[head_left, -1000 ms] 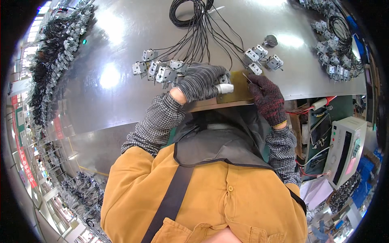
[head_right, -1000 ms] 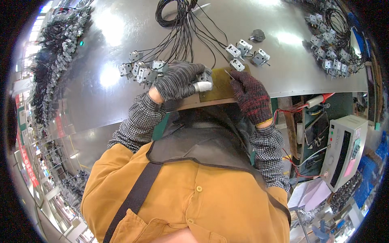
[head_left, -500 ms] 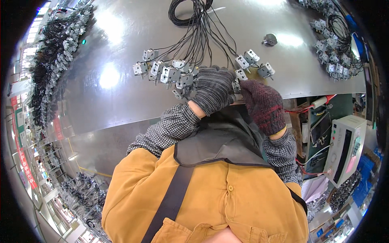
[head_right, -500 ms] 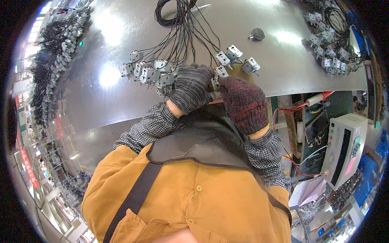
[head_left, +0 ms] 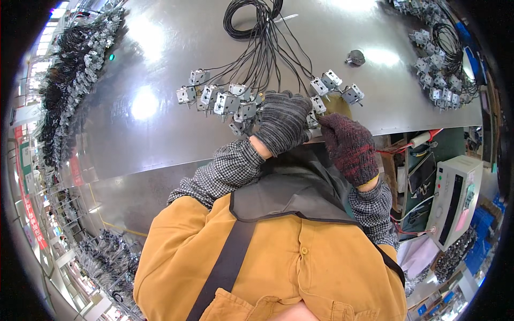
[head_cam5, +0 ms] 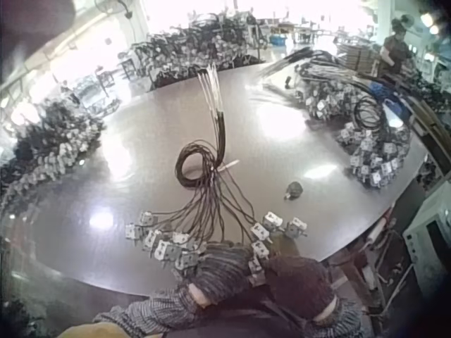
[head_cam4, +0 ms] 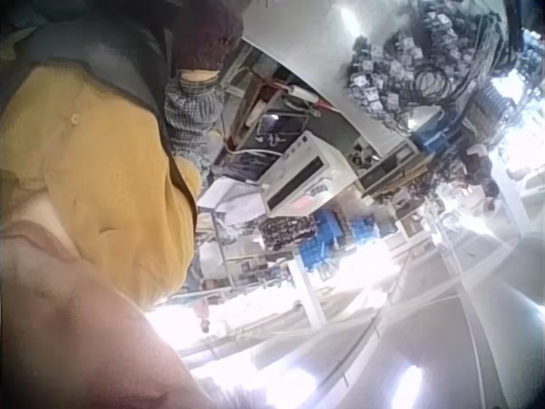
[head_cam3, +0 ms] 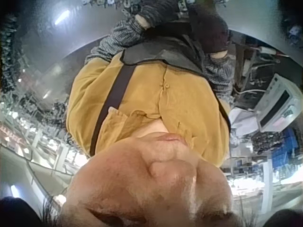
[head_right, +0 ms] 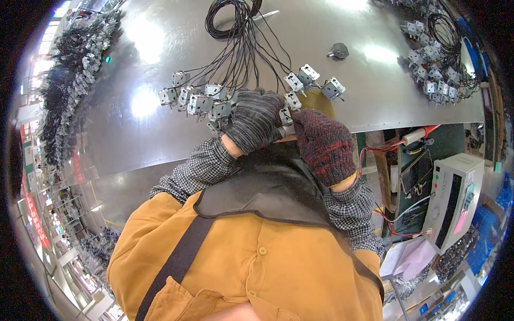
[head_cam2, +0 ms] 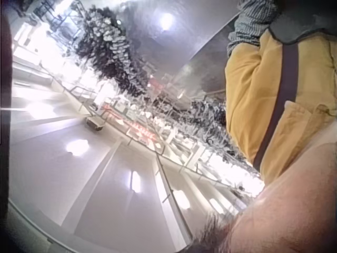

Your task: Manually connecting a series of wire harnesses to components mounted on a board.

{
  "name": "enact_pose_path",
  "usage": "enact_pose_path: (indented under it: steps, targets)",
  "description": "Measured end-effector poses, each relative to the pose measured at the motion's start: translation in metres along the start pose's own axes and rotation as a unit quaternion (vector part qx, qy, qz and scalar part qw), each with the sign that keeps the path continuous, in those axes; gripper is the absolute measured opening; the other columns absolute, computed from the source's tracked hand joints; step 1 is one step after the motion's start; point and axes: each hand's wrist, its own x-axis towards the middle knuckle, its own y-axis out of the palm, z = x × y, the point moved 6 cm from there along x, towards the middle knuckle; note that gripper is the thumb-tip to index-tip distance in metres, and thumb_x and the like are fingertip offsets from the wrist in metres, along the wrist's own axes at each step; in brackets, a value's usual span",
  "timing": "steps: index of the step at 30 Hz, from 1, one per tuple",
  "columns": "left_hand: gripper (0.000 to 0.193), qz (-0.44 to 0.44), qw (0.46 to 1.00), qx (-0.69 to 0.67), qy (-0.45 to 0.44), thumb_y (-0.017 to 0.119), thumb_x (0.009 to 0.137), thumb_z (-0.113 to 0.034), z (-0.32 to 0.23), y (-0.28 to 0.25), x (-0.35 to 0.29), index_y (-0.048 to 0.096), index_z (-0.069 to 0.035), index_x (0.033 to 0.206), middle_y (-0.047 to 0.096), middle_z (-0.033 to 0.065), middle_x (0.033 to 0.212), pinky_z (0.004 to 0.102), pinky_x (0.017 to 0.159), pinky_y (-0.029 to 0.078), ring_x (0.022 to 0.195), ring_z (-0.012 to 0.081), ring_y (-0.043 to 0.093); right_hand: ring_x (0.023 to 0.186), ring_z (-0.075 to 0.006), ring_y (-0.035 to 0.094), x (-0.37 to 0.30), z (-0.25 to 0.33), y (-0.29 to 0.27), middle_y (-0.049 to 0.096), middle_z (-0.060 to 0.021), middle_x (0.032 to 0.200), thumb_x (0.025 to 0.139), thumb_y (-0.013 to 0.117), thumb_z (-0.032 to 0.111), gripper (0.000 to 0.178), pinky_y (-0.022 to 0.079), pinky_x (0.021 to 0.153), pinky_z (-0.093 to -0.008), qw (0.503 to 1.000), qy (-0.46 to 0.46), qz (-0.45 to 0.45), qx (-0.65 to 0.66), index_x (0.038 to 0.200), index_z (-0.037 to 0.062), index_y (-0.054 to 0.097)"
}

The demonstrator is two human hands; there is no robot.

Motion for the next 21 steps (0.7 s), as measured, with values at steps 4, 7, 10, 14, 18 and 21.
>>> enact_pose_path:
  steps: [4, 7, 10, 14, 18, 21]
  targets:
    - [0.057, 0.017, 1.000, 0.000, -0.008, 0.092, 0.063, -0.041, 0.001, -0.001, 0.002, 0.073, -0.013, 0.109, 0.071, 0.0086, 0.102, 0.0502, 0.092, 0.048, 0.105, 0.0314, 0.067, 0.097, -0.0412, 0.073, 0.001, -0.003, -0.002, 0.075, -0.0196, 0.104, 0.097, 0.070, 0.011, 0.018, 0.058, 0.085, -0.0468, 0.999, 0.010, -0.008, 0.043, 0.114, 0.0062, 0.074]
    - [0.064, -0.010, 0.997, -0.075, 0.010, 0.092, 0.066, -0.041, 0.012, 0.000, -0.004, 0.071, -0.011, 0.117, 0.071, 0.0121, 0.108, 0.0508, 0.095, 0.048, 0.108, 0.0338, 0.066, 0.093, -0.0361, 0.074, 0.000, -0.008, 0.001, 0.076, -0.0176, 0.104, 0.097, 0.070, 0.010, 0.018, 0.058, 0.082, -0.0428, 0.999, -0.018, -0.012, 0.047, 0.115, 0.0059, 0.074]
    - [0.070, -0.102, 0.988, -0.109, 0.037, 0.093, 0.068, -0.043, 0.019, -0.022, -0.013, 0.070, -0.008, 0.124, 0.071, 0.0156, 0.113, 0.0511, 0.100, 0.048, 0.113, 0.0370, 0.066, 0.090, -0.0282, 0.074, -0.003, -0.023, 0.004, 0.077, -0.0149, 0.104, 0.099, 0.071, 0.009, 0.019, 0.057, 0.080, -0.0378, 0.985, 0.058, -0.012, 0.162, 0.117, 0.0049, 0.075]
    - [0.073, -0.066, 0.998, -0.004, 0.013, 0.092, 0.073, -0.038, 0.044, 0.002, -0.030, 0.066, -0.008, 0.135, 0.070, 0.0186, 0.125, 0.0515, 0.107, 0.048, 0.119, 0.0392, 0.065, 0.092, -0.0224, 0.074, -0.005, -0.010, 0.019, 0.077, -0.0131, 0.105, 0.100, 0.071, 0.009, 0.021, 0.057, 0.082, -0.0334, 0.941, 0.128, 0.072, 0.303, 0.120, 0.0043, 0.075]
    - [0.070, -0.083, 0.996, -0.032, 0.007, 0.089, 0.076, -0.033, 0.052, -0.003, -0.033, 0.065, -0.007, 0.136, 0.070, 0.0196, 0.124, 0.0502, 0.106, 0.049, 0.118, 0.0389, 0.065, 0.101, -0.0271, 0.076, -0.011, 0.004, 0.058, 0.078, -0.0156, 0.112, 0.100, 0.073, 0.012, 0.024, 0.059, 0.089, -0.0372, 0.961, -0.020, 0.119, 0.251, 0.123, 0.0065, 0.075]
    - [0.071, -0.076, 0.997, -0.020, -0.023, 0.089, 0.077, -0.039, 0.057, -0.003, -0.040, 0.065, -0.005, 0.135, 0.070, 0.0200, 0.121, 0.0485, 0.100, 0.053, 0.115, 0.0386, 0.066, 0.104, -0.0321, 0.076, -0.011, -0.002, 0.059, 0.077, -0.0168, 0.115, 0.100, 0.072, 0.014, 0.025, 0.059, 0.090, -0.0400, 0.979, 0.003, 0.127, 0.158, 0.125, 0.0078, 0.075]
